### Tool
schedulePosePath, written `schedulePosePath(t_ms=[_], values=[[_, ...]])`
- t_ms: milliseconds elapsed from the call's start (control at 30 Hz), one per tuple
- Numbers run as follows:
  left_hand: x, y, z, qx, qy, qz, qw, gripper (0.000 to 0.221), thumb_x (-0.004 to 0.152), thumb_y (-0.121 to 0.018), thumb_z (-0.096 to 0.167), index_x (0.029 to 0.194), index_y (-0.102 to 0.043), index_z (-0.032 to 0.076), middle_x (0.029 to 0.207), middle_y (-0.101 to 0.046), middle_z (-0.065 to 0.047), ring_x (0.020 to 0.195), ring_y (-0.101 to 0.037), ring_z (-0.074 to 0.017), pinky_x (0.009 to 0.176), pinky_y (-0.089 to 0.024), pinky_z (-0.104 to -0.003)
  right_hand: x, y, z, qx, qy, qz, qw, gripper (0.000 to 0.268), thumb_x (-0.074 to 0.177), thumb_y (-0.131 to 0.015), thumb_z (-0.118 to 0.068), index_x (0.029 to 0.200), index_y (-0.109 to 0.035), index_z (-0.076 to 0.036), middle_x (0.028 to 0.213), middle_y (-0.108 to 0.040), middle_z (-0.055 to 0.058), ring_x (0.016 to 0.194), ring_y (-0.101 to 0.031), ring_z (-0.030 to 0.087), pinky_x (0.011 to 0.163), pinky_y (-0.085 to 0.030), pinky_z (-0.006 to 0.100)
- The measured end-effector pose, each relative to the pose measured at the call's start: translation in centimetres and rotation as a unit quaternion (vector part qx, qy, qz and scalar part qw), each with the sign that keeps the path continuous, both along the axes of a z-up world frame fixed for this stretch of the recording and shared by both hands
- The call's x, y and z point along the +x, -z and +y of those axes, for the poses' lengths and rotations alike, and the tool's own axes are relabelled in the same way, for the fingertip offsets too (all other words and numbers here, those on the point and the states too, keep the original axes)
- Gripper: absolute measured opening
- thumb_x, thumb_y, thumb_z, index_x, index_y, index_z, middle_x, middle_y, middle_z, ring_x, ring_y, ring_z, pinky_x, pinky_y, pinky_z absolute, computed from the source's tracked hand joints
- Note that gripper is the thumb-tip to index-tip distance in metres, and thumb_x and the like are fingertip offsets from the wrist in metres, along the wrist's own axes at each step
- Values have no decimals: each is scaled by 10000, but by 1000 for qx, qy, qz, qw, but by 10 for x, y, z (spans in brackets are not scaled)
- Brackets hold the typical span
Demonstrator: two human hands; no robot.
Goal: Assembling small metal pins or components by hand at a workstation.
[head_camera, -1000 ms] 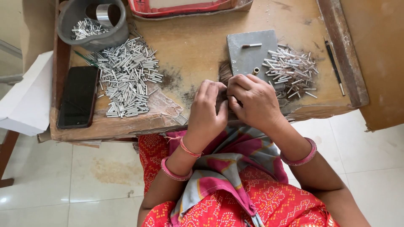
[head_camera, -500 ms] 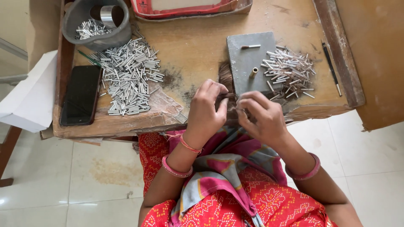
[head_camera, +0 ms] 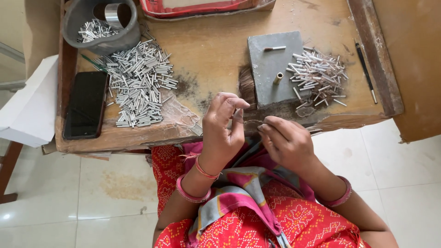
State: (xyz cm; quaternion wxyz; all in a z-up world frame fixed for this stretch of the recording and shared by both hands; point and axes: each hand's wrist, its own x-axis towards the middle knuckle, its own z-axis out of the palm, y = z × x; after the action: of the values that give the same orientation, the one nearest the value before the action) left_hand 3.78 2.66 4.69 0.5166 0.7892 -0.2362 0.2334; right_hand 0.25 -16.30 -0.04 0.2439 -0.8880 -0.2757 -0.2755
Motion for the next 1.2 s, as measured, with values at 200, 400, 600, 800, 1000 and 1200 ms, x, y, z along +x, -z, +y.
schedulePosePath(t_ms=[200, 400, 600, 800, 1000, 1200], values=[[-9, -5, 2, 45, 72, 25, 996, 268, 847, -583, -107, 1059, -639, 48, 1066, -620, -144, 1011, -645, -349, 897, -533, -415, -5, 4, 3, 80, 17, -46, 996, 160, 849, -771, -35, 990, -705, -1, 1066, -672, 124, 848, -702, 277, 723, -568, 359], [-16, -20, 2, 50, 258, 60, 963, 354, 846, -631, -60, 1194, -605, 1, 1119, -614, -166, 1049, -633, -372, 904, -537, -420, -7, 7, -34, 402, -98, 348, 842, 134, 924, -726, -17, 1019, -638, 18, 981, -652, 31, 761, -562, 78, 655, -457, 223], [-20, -2, -5, 20, 229, -10, 973, 175, 872, -716, -53, 997, -649, 50, 985, -651, -108, 920, -653, -296, 814, -544, -379, -13, 11, -47, 516, -177, 531, 648, 143, 976, -652, -2, 1113, -652, 40, 990, -669, 36, 834, -571, 55, 697, -453, 209], [-24, 5, -10, -87, 179, 87, 976, 152, 898, -708, -79, 976, -633, 28, 958, -639, -65, 853, -661, -133, 760, -557, -252, -20, -17, -27, 369, -168, 411, 817, 173, 927, -716, -8, 1091, -663, 15, 972, -685, 71, 859, -647, 115, 741, -528, 246], [-21, 39, -12, -274, 311, 330, 848, 65, 996, -702, -18, 1017, -650, 13, 942, -624, 30, 878, -572, -38, 792, -483, -213, -33, -36, -10, 226, -39, 105, 968, 315, 837, -776, -7, 1126, -651, -2, 1064, -696, 138, 859, -682, 194, 704, -538, 276], [-18, 50, -10, -349, 379, 406, 754, 60, 1006, -689, 45, 1041, -648, 19, 916, -637, 22, 816, -566, -48, 732, -459, -209, -31, -28, -12, 209, -71, 14, 975, 224, 856, -781, 33, 1061, -693, 14, 1025, -684, 143, 884, -700, 237, 758, -570, 313]])
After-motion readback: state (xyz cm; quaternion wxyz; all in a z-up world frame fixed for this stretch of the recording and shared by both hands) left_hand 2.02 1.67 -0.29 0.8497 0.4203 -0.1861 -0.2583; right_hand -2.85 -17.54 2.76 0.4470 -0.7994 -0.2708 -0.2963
